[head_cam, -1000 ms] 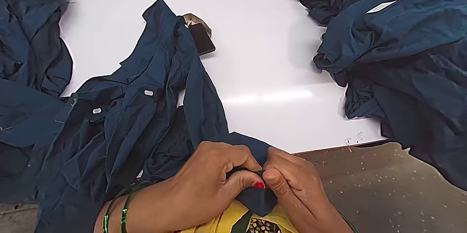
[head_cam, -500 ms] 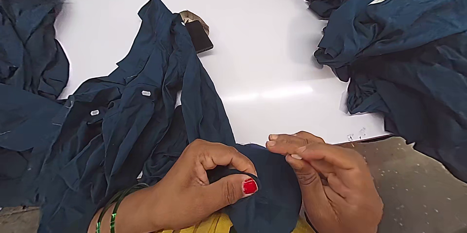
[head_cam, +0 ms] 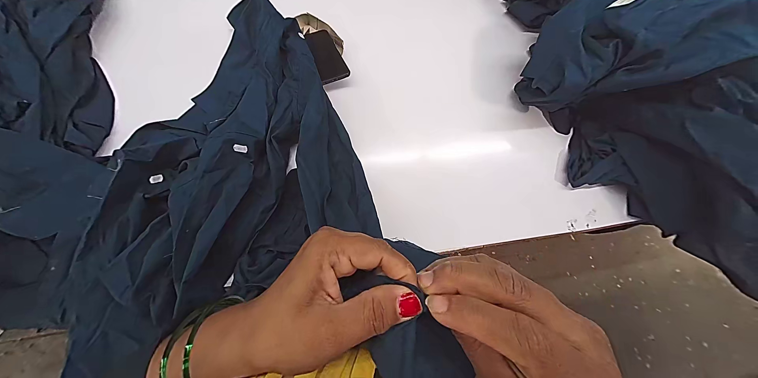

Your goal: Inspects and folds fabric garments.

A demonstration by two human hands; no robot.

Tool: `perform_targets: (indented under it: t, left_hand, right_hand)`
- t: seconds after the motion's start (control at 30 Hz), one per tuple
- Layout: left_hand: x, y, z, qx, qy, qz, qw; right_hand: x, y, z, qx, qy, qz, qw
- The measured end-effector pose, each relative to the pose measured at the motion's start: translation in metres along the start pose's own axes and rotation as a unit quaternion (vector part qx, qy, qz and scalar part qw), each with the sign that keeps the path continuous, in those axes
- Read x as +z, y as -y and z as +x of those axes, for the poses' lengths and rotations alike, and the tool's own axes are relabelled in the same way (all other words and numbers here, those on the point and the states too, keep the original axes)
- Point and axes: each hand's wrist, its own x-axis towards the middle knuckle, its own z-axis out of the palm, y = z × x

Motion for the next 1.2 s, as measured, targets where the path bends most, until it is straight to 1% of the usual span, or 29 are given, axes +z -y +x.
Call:
perform_targets:
  t: [0.1,0.2,0.27,0.3,0.33,0.4,0.47,0.57,0.63,0.7,0.8,0.87,0.93,0.97,1.07,1.13,1.17,1.2]
  left_hand:
    - [-0.001,0.0,0.001,0.0,0.004,0.011,1.0]
    - [-0.002,0.001,0.0,-0.004,0.008,0.01,1.0]
    - [-0.003,-0.001,0.0,-0.005,0.014,-0.007,1.0]
    - [-0.005,-0.003,0.001,0.0,0.015,-0.015,1.0]
    - [-0.007,-0.004,0.002,0.002,0.013,-0.024,1.0]
    - [-0.01,-0.002,0.002,-0.001,0.005,-0.041,0.999]
    - [-0.01,0.002,0.003,-0.01,0.007,-0.059,0.998]
    - [-0.009,0.005,0.007,-0.016,0.013,-0.062,0.998]
    - [-0.009,0.006,0.009,-0.017,0.015,-0.051,0.998]
    - [-0.01,0.006,0.009,-0.02,0.013,-0.044,0.999]
    - [-0.012,0.006,0.009,-0.023,0.009,-0.027,0.999]
    - [-0.013,0.006,0.008,-0.025,0.01,-0.031,0.999]
    - [-0.014,0.002,0.009,-0.012,0.023,-0.038,0.999]
    - [-0.015,0.001,0.01,-0.004,0.026,-0.044,0.999]
    - [-0.014,0.009,0.013,-0.005,0.035,-0.044,0.998]
    - [-0.018,0.012,0.02,-0.015,0.075,0.012,0.997]
    - [-0.028,0.01,0.027,-0.03,0.083,0.082,0.993]
    - [-0.043,0.008,0.035,-0.054,0.049,0.164,0.984]
  right_hand:
    - [0.0,0.001,0.001,-0.024,0.01,-0.035,0.999]
    - [0.001,-0.004,-0.002,-0.047,0.025,-0.109,0.993]
    - [0.002,-0.015,-0.009,-0.036,0.02,-0.162,0.986]
    - [0.001,-0.02,-0.013,-0.015,0.004,-0.17,0.985]
    - [-0.004,-0.023,-0.015,0.018,-0.022,-0.166,0.986]
    - [-0.017,-0.023,-0.015,0.073,-0.072,-0.118,0.988]
    - [-0.023,-0.019,-0.012,0.084,-0.08,-0.069,0.991]
    - [-0.017,-0.008,-0.002,0.034,-0.019,-0.032,0.999]
    - [-0.008,-0.005,0.004,-0.017,0.001,-0.023,1.0]
    - [-0.002,-0.007,0.007,-0.049,0.012,-0.037,0.998]
    - [-0.001,-0.01,0.009,-0.062,0.035,-0.087,0.994]
    - [0.0,-0.017,0.005,-0.045,0.035,-0.136,0.989]
    - [0.001,-0.033,-0.002,-0.023,0.021,-0.176,0.984]
    - [0.0,-0.039,-0.005,-0.004,0.003,-0.172,0.985]
    - [-0.014,-0.042,-0.007,0.091,-0.078,-0.136,0.983]
    - [-0.023,-0.05,-0.011,0.139,-0.12,-0.128,0.975]
    - [-0.026,-0.054,-0.013,0.158,-0.131,-0.135,0.969]
    - [-0.029,-0.057,-0.016,0.175,-0.135,-0.144,0.965]
